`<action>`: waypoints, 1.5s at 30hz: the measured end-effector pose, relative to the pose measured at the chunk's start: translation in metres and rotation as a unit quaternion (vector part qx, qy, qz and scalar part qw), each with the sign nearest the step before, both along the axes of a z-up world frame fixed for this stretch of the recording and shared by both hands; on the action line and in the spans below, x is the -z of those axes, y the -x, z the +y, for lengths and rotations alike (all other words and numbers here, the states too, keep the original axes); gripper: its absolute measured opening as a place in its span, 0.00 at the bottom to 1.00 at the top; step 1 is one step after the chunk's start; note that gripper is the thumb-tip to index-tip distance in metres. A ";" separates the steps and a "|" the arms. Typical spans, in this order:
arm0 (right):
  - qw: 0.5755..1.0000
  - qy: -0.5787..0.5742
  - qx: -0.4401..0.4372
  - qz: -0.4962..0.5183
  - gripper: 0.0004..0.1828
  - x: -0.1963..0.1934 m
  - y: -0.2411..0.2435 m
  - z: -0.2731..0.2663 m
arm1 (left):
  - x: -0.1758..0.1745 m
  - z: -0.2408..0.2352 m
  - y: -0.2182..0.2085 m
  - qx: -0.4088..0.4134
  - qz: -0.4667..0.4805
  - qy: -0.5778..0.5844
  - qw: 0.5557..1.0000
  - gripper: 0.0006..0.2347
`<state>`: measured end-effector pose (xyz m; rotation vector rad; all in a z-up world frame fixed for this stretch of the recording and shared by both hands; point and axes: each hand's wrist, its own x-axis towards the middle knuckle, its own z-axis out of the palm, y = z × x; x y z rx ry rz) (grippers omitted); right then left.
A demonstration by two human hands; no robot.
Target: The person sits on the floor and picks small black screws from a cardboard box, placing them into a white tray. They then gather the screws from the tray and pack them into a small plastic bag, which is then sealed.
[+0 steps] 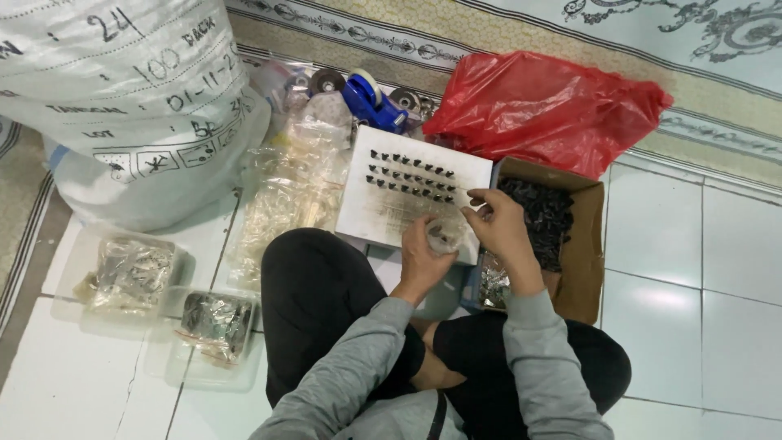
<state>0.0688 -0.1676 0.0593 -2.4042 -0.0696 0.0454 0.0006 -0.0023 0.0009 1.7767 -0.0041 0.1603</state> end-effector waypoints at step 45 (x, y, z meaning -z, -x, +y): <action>0.981 0.038 -0.178 0.071 0.16 -0.084 0.030 0.063 | 0.013 -0.008 -0.002 -0.049 -0.064 -0.010 0.997 0.27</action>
